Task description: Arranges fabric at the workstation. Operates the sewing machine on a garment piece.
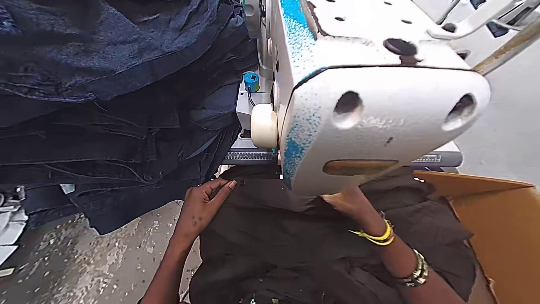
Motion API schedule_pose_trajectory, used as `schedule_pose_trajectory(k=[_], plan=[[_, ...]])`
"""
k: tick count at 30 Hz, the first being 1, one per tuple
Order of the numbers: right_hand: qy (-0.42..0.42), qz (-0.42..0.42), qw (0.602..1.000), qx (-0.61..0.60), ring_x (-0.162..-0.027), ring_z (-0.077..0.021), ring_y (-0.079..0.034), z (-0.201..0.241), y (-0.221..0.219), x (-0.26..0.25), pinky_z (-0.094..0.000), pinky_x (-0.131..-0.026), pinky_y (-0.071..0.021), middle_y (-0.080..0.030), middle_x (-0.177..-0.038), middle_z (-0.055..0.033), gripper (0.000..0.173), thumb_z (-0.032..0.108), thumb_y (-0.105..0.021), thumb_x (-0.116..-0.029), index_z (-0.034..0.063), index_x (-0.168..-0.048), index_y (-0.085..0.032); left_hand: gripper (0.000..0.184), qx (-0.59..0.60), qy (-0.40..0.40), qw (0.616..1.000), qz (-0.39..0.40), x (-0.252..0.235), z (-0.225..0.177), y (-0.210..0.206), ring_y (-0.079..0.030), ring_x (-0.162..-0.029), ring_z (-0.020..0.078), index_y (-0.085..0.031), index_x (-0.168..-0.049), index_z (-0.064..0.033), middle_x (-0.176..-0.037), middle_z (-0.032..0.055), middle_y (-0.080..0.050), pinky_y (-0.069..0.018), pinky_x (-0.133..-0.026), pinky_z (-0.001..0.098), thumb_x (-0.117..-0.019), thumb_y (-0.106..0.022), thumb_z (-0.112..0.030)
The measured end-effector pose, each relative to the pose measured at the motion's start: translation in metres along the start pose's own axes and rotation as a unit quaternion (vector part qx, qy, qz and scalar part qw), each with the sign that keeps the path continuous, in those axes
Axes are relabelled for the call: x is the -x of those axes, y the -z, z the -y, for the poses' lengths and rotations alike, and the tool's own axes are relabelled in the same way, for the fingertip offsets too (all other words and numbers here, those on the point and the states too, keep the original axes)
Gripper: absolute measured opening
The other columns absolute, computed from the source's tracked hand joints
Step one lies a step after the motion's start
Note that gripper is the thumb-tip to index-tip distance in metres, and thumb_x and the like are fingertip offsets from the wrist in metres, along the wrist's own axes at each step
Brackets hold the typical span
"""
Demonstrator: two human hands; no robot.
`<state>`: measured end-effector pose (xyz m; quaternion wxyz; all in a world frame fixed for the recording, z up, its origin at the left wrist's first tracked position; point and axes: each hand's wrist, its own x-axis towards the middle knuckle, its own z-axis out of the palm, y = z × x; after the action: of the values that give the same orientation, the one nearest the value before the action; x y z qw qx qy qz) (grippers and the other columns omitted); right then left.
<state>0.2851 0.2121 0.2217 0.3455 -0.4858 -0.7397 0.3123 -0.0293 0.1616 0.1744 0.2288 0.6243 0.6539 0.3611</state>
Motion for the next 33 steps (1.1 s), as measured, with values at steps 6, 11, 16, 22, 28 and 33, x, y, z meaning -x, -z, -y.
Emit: schedule_pose_trajectory(k=[6, 11, 16, 22, 28, 33], plan=[[-0.001, -0.049, 0.997, 0.066, -0.06, 0.0031, -0.048, -0.023, 0.014, 0.005, -0.0169, -0.06, -0.0425, -0.052, -0.068, 0.0081, 0.026, 0.027, -0.066, -0.0947, 0.0045, -0.106, -0.061, 0.038, -0.03, -0.056, 0.998, -0.014, -0.008, -0.022, -0.005, -0.05, -0.058, -0.0052, -0.073, -0.082, -0.0145, -0.065, -0.0099, -0.06, -0.0396, -0.057, 0.0212, -0.0977, -0.056, -0.044], [0.021, -0.128, 0.958, 0.258, -0.082, -0.0379, -0.07, -0.049, 0.04, -0.003, -0.0562, -0.074, -0.0543, -0.072, -0.086, -0.0187, 0.022, 0.017, -0.063, -0.0984, -0.0009, -0.105, -0.074, 0.036, -0.115, -0.136, 0.984, 0.026, -0.004, -0.029, -0.025, -0.072, -0.102, 0.0343, -0.075, -0.114, -0.008, -0.112, 0.0141, -0.073, -0.0548, -0.084, 0.0597, -0.1033, -0.052, -0.033], [0.04, -0.16, 0.926, 0.341, -0.095, -0.0461, -0.067, -0.076, 0.049, -0.026, -0.0593, -0.079, -0.0539, -0.068, -0.099, -0.0255, 0.022, 0.014, -0.066, -0.0977, -0.0022, -0.109, -0.075, 0.051, 0.131, -0.06, 0.982, 0.12, -0.007, -0.059, -0.055, -0.058, -0.125, 0.0067, -0.053, -0.143, 0.001, -0.136, 0.0109, -0.063, -0.0446, -0.108, 0.0282, -0.1065, -0.043, -0.033], [0.053, -0.083, 0.915, 0.39, -0.105, -0.0408, -0.066, -0.09, 0.042, -0.051, -0.0526, -0.084, -0.0553, -0.067, -0.111, -0.0218, 0.026, 0.019, -0.059, -0.1027, 0.0007, -0.115, -0.073, 0.056, 0.163, 0.003, 0.984, 0.071, -0.013, -0.076, -0.077, -0.057, -0.125, 0.0153, -0.045, -0.146, 0.0049, -0.136, 0.018, -0.058, -0.0463, -0.106, 0.033, -0.1005, -0.05, -0.026], [0.092, -0.175, 0.952, 0.235, -0.097, -0.0384, -0.07, -0.101, 0.047, -0.041, -0.051, -0.086, -0.0553, -0.073, -0.102, -0.0209, 0.018, 0.013, -0.067, -0.0964, -0.0019, -0.1, -0.076, 0.055, 0.21, 0.016, 0.977, 0.031, -0.009, -0.074, -0.087, -0.061, -0.103, 0.0061, -0.047, -0.143, 0.0047, -0.122, 0.0121, -0.061, -0.0502, -0.089, 0.0223, -0.0976, -0.054, -0.025], [-0.027, -0.167, 0.979, 0.114, -0.077, -0.016, -0.064, -0.051, 0.064, -0.021, -0.0339, -0.074, -0.0536, -0.07, -0.094, -0.0142, 0.018, 0.005, -0.064, -0.0969, -0.0019, -0.112, -0.071, 0.047, 0.228, 0.017, 0.973, 0.02, -0.011, -0.075, -0.087, -0.059, -0.084, -0.0013, -0.048, -0.133, 0.0045, -0.101, 0.0034, -0.06, -0.0497, -0.076, 0.0156, -0.0979, -0.058, -0.025]])
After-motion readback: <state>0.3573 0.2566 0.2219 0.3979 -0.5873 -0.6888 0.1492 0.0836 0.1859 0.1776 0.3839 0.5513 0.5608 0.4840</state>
